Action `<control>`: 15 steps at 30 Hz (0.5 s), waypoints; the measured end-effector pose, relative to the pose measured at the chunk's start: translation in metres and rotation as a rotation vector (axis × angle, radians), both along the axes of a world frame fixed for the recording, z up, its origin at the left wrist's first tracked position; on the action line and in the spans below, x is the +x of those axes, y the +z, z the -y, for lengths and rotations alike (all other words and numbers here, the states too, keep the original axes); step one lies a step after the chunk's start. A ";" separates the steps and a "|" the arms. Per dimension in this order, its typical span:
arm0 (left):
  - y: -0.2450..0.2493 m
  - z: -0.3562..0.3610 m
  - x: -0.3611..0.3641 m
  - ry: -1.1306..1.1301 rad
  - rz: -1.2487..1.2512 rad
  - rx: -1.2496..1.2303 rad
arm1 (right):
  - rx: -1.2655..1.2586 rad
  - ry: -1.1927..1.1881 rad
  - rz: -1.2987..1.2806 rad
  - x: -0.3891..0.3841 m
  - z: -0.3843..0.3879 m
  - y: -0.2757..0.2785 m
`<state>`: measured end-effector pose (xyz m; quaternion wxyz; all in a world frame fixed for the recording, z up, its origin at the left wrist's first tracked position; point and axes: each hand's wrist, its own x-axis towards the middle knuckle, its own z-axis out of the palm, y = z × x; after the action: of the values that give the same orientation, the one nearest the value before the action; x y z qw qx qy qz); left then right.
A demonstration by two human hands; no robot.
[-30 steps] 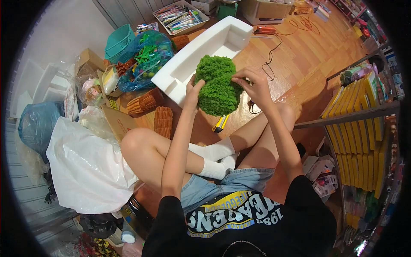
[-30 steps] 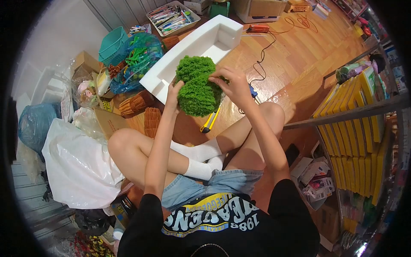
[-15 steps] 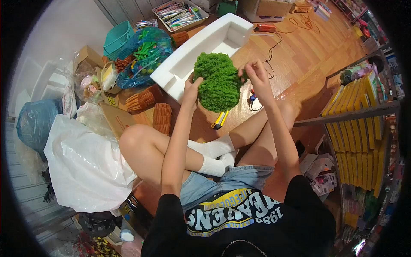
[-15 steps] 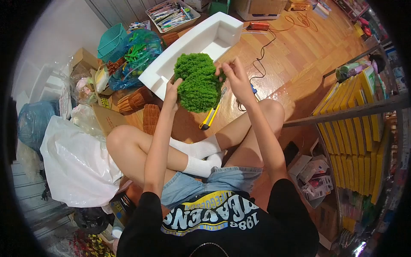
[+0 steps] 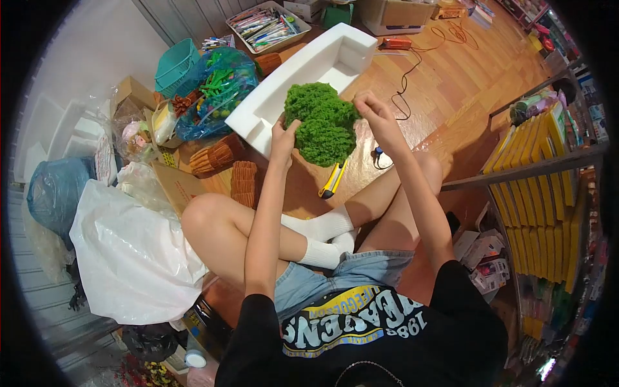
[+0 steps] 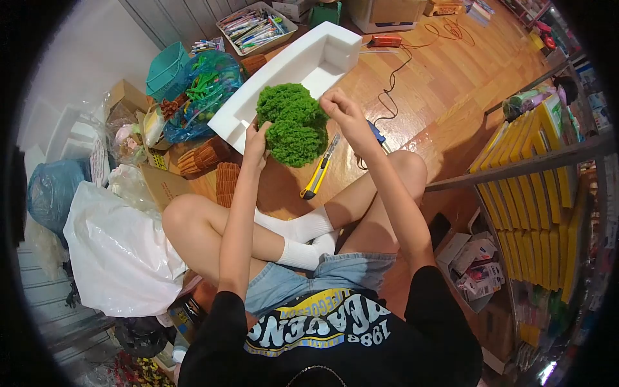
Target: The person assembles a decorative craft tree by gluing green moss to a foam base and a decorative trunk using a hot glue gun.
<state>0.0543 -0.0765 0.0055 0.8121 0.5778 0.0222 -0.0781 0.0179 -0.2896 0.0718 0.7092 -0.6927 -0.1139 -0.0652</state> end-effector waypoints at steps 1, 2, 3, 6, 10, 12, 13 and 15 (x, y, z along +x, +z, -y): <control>0.001 0.001 -0.001 -0.002 -0.001 -0.001 | -0.001 -0.002 -0.001 -0.001 0.000 0.000; 0.002 0.000 -0.002 -0.015 0.015 -0.008 | 0.225 0.045 -0.105 -0.002 0.000 0.000; 0.000 0.000 -0.002 -0.029 0.031 -0.013 | 0.454 0.092 -0.210 -0.004 -0.001 0.001; -0.005 0.002 0.001 0.004 0.068 0.041 | 0.536 0.084 -0.255 -0.005 -0.001 -0.002; -0.004 -0.002 -0.008 -0.021 0.040 -0.028 | -0.328 -0.069 -0.107 -0.007 -0.004 0.011; -0.002 0.000 -0.010 0.010 0.077 -0.013 | -0.767 -0.186 0.481 -0.010 -0.011 0.021; -0.002 0.001 -0.010 0.013 0.077 -0.016 | -0.756 -0.183 0.536 -0.012 -0.016 0.023; 0.000 0.002 -0.010 0.036 0.151 0.072 | -0.846 -0.148 0.534 -0.014 -0.021 0.025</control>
<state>0.0445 -0.0786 0.0057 0.7914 0.6104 -0.0261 -0.0187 0.0037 -0.2685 0.0966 0.3061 -0.8847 -0.2583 -0.2385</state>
